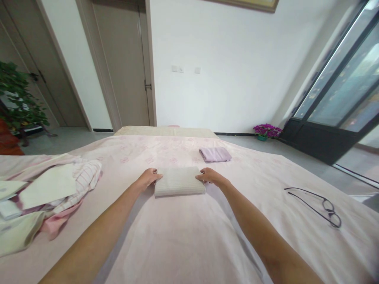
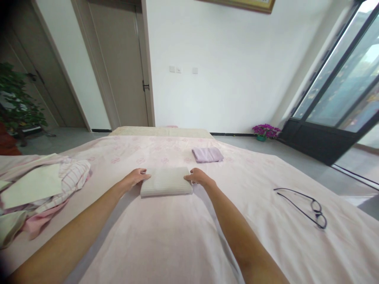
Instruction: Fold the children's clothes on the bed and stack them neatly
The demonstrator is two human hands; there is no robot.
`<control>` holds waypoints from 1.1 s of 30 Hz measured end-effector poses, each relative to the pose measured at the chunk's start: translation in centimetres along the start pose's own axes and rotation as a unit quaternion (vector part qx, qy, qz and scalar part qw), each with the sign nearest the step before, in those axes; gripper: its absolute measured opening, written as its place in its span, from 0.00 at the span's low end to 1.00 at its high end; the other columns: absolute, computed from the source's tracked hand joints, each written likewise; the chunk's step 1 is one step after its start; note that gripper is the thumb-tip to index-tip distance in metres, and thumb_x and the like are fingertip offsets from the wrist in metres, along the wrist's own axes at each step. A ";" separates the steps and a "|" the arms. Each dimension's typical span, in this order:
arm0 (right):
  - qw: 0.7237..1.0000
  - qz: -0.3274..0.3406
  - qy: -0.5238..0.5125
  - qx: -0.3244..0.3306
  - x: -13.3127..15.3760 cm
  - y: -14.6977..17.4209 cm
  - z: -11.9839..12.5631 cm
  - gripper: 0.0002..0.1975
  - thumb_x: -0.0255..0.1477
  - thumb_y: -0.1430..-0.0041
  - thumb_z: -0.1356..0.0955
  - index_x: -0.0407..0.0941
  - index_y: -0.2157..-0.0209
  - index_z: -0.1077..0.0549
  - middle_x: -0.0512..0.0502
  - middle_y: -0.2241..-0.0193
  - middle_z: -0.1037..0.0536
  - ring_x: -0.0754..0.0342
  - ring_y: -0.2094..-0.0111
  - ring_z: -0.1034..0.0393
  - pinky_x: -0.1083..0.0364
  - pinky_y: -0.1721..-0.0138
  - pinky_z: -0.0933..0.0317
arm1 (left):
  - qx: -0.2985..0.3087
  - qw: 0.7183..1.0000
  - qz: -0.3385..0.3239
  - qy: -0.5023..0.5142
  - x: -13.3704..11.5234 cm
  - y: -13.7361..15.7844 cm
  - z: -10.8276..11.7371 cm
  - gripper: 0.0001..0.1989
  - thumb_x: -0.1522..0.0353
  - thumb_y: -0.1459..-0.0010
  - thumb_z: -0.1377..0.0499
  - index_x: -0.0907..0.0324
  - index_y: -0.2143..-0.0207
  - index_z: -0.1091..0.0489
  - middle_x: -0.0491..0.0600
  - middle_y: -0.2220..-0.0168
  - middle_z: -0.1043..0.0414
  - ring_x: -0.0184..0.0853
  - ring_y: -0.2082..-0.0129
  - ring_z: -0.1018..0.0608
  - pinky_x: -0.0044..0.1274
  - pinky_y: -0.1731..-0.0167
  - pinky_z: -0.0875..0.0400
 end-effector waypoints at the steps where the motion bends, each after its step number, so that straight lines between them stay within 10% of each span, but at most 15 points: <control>1: 1.000 -0.007 -0.010 0.022 0.0 -0.1 0.0 0.16 0.35 0.49 0.29 0.40 0.62 0.24 0.45 0.75 0.22 0.53 0.73 0.29 0.58 0.73 0.42 | 0.018 1.000 0.011 0.023 0.0 0.0 -0.1 0.27 0.56 0.52 0.36 0.66 0.55 0.30 0.55 0.65 0.23 0.37 0.70 0.23 0.24 0.73 0.34; 5: 0.995 -0.013 -0.059 0.081 0.0 0.1 -0.2 0.09 0.32 0.54 0.28 0.42 0.72 0.26 0.53 0.83 0.31 0.60 0.80 0.39 0.60 0.79 0.51 | 0.084 0.992 0.039 0.088 -0.1 0.5 -0.5 0.28 0.52 0.68 0.29 0.64 0.71 0.29 0.44 0.80 0.33 0.28 0.83 0.35 0.22 0.81 0.46; 11: 0.986 0.041 -0.124 0.107 1.0 2.1 0.2 0.09 0.31 0.56 0.28 0.43 0.71 0.27 0.54 0.78 0.30 0.61 0.78 0.42 0.60 0.76 0.50 | 0.130 0.982 0.026 0.132 -2.1 2.8 0.7 0.26 0.56 0.66 0.29 0.63 0.67 0.28 0.46 0.73 0.29 0.28 0.78 0.33 0.21 0.78 0.44; 14: 0.980 0.168 -0.094 -0.052 2.5 3.6 2.3 0.13 0.28 0.56 0.29 0.44 0.65 0.28 0.51 0.70 0.27 0.58 0.71 0.37 0.59 0.70 0.45 | 0.050 0.988 -0.123 0.076 -5.1 4.3 2.9 0.18 0.63 0.56 0.33 0.61 0.63 0.28 0.46 0.68 0.28 0.31 0.71 0.29 0.22 0.71 0.37; 17: 0.931 0.292 -0.002 -0.220 3.4 6.2 3.2 0.10 0.25 0.51 0.31 0.45 0.65 0.31 0.49 0.66 0.29 0.55 0.67 0.36 0.57 0.64 0.42 | -0.078 0.935 -0.334 -0.088 -7.5 7.2 4.0 0.10 0.72 0.49 0.39 0.59 0.62 0.30 0.47 0.65 0.30 0.34 0.64 0.28 0.25 0.63 0.34; 21: 0.906 0.355 0.090 -0.213 2.7 8.3 0.7 0.11 0.19 0.50 0.35 0.47 0.64 0.32 0.48 0.65 0.30 0.55 0.66 0.36 0.58 0.63 0.43 | -0.060 0.845 -0.471 -0.246 -5.9 10.5 0.7 0.14 0.81 0.46 0.48 0.57 0.60 0.31 0.49 0.62 0.31 0.36 0.60 0.28 0.26 0.59 0.33; 28: 0.905 0.381 0.125 -0.144 0.8 9.8 -0.9 0.20 0.14 0.54 0.38 0.47 0.60 0.31 0.48 0.63 0.28 0.54 0.62 0.33 0.57 0.60 0.41 | 0.023 0.873 -0.431 -0.228 -2.3 12.3 0.0 0.22 0.84 0.47 0.53 0.55 0.56 0.35 0.47 0.60 0.31 0.32 0.60 0.26 0.23 0.59 0.31; 33: 0.911 0.360 0.048 -0.194 0.1 9.4 0.9 0.22 0.13 0.57 0.41 0.47 0.62 0.29 0.50 0.66 0.27 0.54 0.64 0.32 0.56 0.61 0.39 | -0.075 0.929 -0.332 -0.143 -1.6 11.7 3.2 0.20 0.82 0.46 0.53 0.57 0.55 0.35 0.46 0.61 0.28 0.31 0.61 0.24 0.24 0.57 0.29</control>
Point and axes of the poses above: each hand's wrist, its own y-axis away from the middle knuckle, its own z-axis out of the back of the hand, x = y × z, the point moved 7 cm from there along -y, towards the middle knuckle
